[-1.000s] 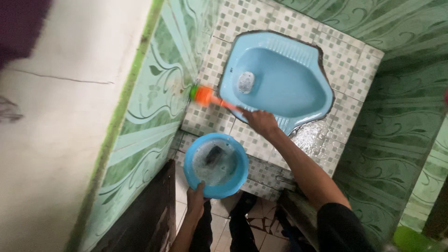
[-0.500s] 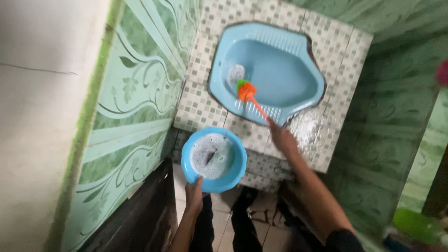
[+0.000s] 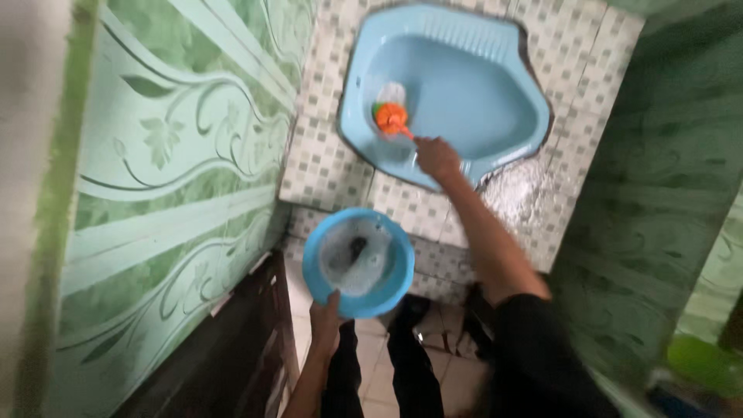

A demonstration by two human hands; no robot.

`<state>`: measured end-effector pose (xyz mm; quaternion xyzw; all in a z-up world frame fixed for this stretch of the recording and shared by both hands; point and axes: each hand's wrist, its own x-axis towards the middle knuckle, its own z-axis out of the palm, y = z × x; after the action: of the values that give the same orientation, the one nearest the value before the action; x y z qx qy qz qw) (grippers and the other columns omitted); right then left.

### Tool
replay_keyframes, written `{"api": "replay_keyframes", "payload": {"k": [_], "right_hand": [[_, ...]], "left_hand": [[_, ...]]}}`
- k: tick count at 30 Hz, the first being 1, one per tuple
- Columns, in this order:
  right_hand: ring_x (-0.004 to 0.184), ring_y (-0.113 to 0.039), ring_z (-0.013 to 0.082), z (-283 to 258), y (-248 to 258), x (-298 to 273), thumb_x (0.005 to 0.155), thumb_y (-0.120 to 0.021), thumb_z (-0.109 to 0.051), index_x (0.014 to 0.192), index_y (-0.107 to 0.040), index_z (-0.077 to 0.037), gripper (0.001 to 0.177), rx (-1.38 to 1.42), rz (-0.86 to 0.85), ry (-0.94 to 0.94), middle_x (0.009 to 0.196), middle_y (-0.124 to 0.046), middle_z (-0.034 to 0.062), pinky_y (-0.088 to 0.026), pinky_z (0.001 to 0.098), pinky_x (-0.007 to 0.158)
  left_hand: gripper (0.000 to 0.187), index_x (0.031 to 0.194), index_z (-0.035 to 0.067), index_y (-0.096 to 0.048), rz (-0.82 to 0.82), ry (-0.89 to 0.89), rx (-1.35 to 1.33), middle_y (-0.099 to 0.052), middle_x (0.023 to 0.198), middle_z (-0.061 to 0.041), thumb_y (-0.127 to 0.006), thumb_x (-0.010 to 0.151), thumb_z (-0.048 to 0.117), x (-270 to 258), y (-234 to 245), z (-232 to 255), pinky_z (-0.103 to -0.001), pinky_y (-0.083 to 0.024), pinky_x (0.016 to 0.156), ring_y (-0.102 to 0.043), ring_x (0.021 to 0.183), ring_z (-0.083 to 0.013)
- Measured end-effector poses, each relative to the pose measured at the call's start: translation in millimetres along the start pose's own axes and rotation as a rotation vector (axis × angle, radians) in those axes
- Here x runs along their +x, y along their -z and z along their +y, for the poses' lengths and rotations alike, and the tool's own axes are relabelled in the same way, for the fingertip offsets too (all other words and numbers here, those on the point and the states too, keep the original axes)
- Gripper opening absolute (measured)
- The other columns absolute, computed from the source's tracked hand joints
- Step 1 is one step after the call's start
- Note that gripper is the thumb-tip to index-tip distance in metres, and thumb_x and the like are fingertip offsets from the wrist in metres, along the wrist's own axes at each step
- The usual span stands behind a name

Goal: The person cleans a squat toilet using a brush and soapy water from a basin, then rinses it with water from a small orange bucket.

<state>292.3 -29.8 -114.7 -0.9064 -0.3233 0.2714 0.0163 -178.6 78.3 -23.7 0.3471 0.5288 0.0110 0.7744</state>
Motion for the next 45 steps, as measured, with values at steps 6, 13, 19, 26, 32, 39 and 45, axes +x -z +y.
{"api": "replay_keyframes", "payload": {"k": [6,13,19,26,32,39,45], "right_hand": [[0.091,-0.071,0.0407,91,119,-109,0.094,-0.055,-0.016,0.139,-0.057,-0.021,0.046,-0.201,-0.122,-0.116,0.105,-0.072,0.0226,-0.059,0.0529,0.071],[0.084,-0.072,0.0409,133,55,-91,0.107,-0.042,-0.036,0.118,-0.068,-0.010,0.038,0.090,0.035,-0.440,0.092,-0.073,0.0223,-0.057,0.0532,0.074],[0.092,-0.071,0.0427,25,24,-105,0.105,-0.044,-0.031,0.143,-0.053,-0.025,0.040,0.164,-0.034,-0.307,0.103,-0.073,0.0228,-0.057,0.0560,0.077],[0.089,-0.073,0.0396,145,82,-201,0.101,-0.048,-0.023,0.158,-0.039,-0.038,0.060,-0.045,-0.029,-0.471,0.103,-0.071,0.0224,-0.059,0.0529,0.073],[0.088,-0.074,0.0375,180,63,-178,0.103,-0.048,-0.025,0.153,-0.047,-0.032,0.051,-0.107,0.076,-0.487,0.096,-0.071,0.0178,-0.059,0.0523,0.070],[0.099,-0.071,0.0390,43,12,-118,0.089,-0.059,-0.029,0.145,-0.050,-0.022,0.057,0.208,0.023,-0.187,0.109,-0.073,0.0172,-0.054,0.0553,0.086],[0.100,-0.069,0.0438,70,36,-123,0.092,-0.054,-0.019,0.144,-0.056,-0.020,0.052,0.308,0.077,-0.120,0.115,-0.071,0.0216,-0.056,0.0559,0.085]], "left_hand": [[0.035,0.120,-0.002,-0.057,0.110,0.131,0.085,-0.067,0.098,-0.013,-0.061,0.095,0.022,11,-37,33,-0.037,-0.061,0.063,-0.069,0.079,-0.0236],[0.032,0.117,-0.006,-0.060,0.083,0.096,0.099,-0.066,0.096,-0.014,-0.060,0.097,0.019,26,-53,29,-0.038,-0.059,0.061,-0.067,0.076,-0.0250],[0.037,0.122,-0.010,-0.064,0.073,-0.112,0.139,-0.071,0.107,-0.015,-0.066,0.098,0.017,62,-60,4,-0.035,-0.058,0.071,-0.069,0.088,-0.0231],[0.041,0.127,0.001,-0.059,0.155,0.029,0.126,-0.067,0.109,-0.014,-0.068,0.092,0.023,64,-104,15,-0.038,-0.058,0.063,-0.069,0.087,-0.0250],[0.042,0.124,-0.003,-0.060,0.106,-0.011,0.106,-0.067,0.108,-0.015,-0.069,0.093,0.024,97,-118,-1,-0.039,-0.058,0.060,-0.068,0.085,-0.0255],[0.040,0.122,-0.003,-0.060,0.096,-0.004,0.130,-0.069,0.106,-0.015,-0.065,0.092,0.023,95,-141,6,-0.042,-0.063,0.065,-0.071,0.086,-0.0282],[0.044,0.130,0.003,-0.054,0.145,0.010,0.183,-0.065,0.113,-0.012,-0.067,0.092,0.021,106,-143,4,-0.041,-0.063,0.065,-0.069,0.092,-0.0276]]}}
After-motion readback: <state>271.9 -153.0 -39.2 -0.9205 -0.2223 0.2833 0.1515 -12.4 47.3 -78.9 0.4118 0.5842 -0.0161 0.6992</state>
